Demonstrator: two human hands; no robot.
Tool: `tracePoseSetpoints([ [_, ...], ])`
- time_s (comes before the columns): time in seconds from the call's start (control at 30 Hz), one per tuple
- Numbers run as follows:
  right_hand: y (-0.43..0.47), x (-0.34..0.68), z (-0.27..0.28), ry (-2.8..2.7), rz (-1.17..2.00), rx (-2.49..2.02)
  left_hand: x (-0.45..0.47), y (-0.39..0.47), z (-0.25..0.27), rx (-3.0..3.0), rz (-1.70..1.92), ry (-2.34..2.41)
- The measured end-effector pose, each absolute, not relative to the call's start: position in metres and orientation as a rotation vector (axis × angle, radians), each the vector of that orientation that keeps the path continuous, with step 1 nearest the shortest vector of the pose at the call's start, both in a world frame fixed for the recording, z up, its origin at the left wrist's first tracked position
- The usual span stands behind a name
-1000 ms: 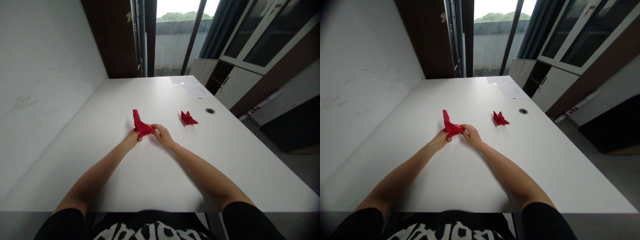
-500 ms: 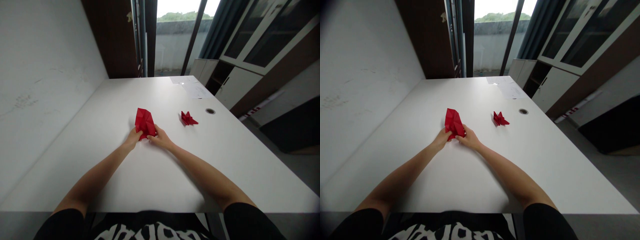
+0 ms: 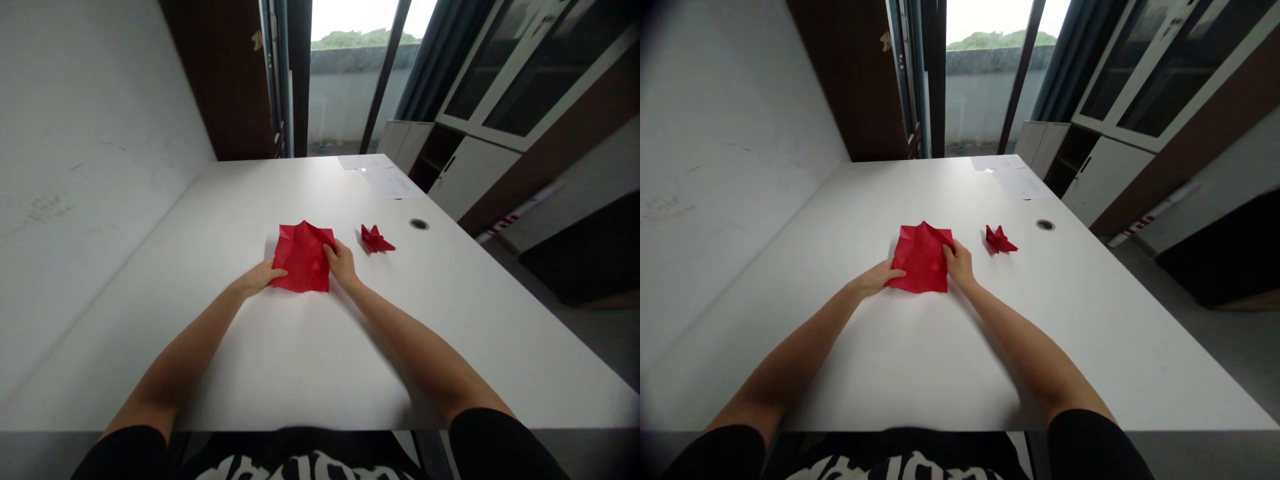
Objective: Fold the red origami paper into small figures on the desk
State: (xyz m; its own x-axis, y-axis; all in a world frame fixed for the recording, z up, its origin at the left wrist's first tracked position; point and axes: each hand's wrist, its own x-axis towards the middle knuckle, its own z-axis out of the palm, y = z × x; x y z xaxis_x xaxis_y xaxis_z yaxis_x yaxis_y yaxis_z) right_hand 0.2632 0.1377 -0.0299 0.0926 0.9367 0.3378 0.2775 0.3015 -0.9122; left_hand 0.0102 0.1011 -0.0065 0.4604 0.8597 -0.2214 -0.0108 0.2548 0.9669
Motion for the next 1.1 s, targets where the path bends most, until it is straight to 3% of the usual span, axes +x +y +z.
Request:
tracePoseSetpoints([
  [0.27, 0.137, 0.258, -0.026, -1.010, 1.460, -1.042, -0.038, 0.120, 0.003, 1.326, 0.499, 1.029],
  [0.4, 0.131, 0.251, -0.021, -0.925, 1.540, -0.989, -0.045, 0.118, 0.007, 1.403, 0.370, 0.999],
  [0.63, 0.146, 0.238, -0.029, -0.997, 1.205, -1.114, -0.067, 0.107, 0.008, 1.527, 0.374, 1.042],
  [0.87, 0.170, 0.192, -0.039, -1.676, 0.622, -1.444, -0.069, 0.090, 0.007, 2.097, 0.732, 2.021],
  [1.0, 0.176, 0.165, -0.040, -1.883, 0.510, -1.586, -0.031, 0.094, -0.015, 2.521, 0.470, 1.741],
  [1.1, 0.178, 0.160, -0.036, -2.039, 0.397, -1.634, -0.024, 0.104, -0.033, 2.437, 0.215, 1.851],
])
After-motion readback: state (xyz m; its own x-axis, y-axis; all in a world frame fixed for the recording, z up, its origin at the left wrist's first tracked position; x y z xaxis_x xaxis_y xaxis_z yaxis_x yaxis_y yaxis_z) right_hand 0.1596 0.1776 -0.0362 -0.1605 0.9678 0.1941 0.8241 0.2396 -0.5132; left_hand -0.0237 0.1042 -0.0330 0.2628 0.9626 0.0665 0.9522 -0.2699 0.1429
